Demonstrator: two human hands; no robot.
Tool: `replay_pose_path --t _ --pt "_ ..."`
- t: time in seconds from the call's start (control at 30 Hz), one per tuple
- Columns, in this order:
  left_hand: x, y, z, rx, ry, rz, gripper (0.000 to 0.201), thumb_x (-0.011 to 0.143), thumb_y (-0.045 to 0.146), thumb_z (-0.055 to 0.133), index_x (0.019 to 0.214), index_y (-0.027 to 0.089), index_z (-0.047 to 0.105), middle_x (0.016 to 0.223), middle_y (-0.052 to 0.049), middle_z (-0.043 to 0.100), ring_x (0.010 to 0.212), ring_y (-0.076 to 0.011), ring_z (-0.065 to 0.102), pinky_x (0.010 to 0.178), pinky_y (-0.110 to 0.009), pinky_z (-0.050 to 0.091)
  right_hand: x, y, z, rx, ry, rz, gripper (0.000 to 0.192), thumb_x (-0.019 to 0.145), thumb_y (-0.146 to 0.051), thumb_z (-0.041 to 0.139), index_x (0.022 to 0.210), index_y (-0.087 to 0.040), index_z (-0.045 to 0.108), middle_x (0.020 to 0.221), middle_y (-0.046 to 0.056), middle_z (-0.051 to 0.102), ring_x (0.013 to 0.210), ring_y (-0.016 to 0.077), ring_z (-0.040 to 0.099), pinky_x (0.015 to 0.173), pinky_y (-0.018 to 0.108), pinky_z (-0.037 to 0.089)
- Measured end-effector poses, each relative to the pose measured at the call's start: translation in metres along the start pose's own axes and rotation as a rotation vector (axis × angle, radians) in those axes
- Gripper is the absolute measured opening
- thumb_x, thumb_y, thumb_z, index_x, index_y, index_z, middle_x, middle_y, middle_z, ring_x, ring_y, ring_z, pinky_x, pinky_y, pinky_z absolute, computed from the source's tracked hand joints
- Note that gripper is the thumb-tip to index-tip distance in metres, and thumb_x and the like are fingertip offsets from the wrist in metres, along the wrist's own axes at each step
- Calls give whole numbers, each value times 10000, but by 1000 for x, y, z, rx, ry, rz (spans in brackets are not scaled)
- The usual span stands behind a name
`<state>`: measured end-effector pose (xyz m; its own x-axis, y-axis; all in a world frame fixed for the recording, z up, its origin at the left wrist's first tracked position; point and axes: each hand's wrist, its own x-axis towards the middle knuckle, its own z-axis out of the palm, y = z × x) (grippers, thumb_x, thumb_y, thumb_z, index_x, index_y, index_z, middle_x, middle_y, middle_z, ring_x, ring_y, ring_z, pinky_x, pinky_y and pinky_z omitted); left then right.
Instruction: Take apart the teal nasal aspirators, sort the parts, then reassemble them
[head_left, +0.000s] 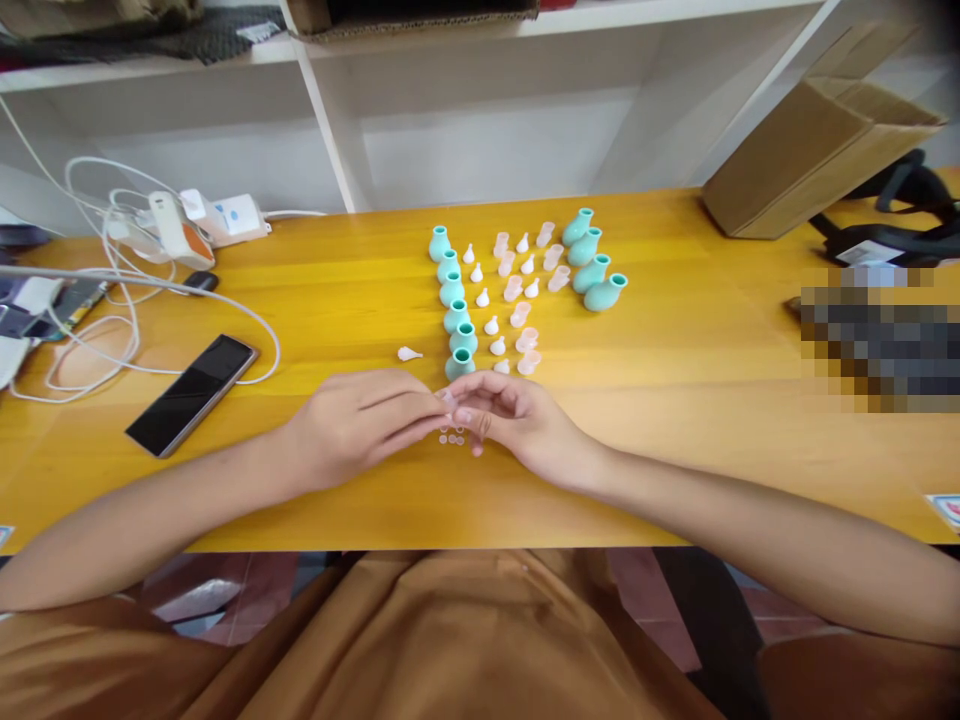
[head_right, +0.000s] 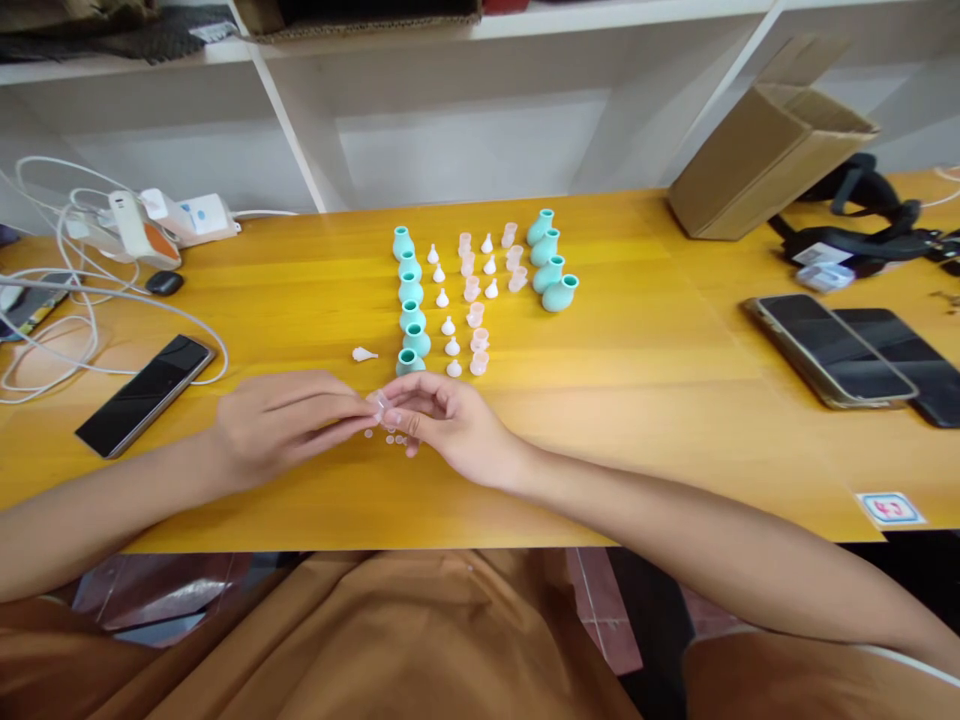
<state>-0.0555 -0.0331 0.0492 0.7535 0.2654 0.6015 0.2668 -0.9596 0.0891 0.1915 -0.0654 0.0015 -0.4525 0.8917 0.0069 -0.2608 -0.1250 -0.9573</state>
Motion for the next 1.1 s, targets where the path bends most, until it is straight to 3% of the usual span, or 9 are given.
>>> replay_pose_path --t 0.23,0.47,1.1 --pt "10 9 -3 -113 -30 -167 88 1047 223 729 1135 213 734 945 -3 827 776 -114 775 696 -213 616 -1 2 2 -36 43 -35 291 923 -425 878 1084 -229 735 1123 47 777 806 129 691 658 258 640" --pt "12 9 -2 -270 -59 -304 70 1015 248 779 1037 204 729 874 19 803 729 -100 761 703 -193 609 -3 1 2 -69 46 -55 255 941 -392 862 1096 -234 736 1145 53 764 866 143 707 669 264 650" --pt "11 5 -6 -281 -96 -285 63 1041 271 760 1061 213 744 950 1 837 802 -127 782 771 -222 605 -4 3 2 -95 65 -79 253 948 -387 852 1100 -235 719 1152 57 777 898 152 720 659 253 650"
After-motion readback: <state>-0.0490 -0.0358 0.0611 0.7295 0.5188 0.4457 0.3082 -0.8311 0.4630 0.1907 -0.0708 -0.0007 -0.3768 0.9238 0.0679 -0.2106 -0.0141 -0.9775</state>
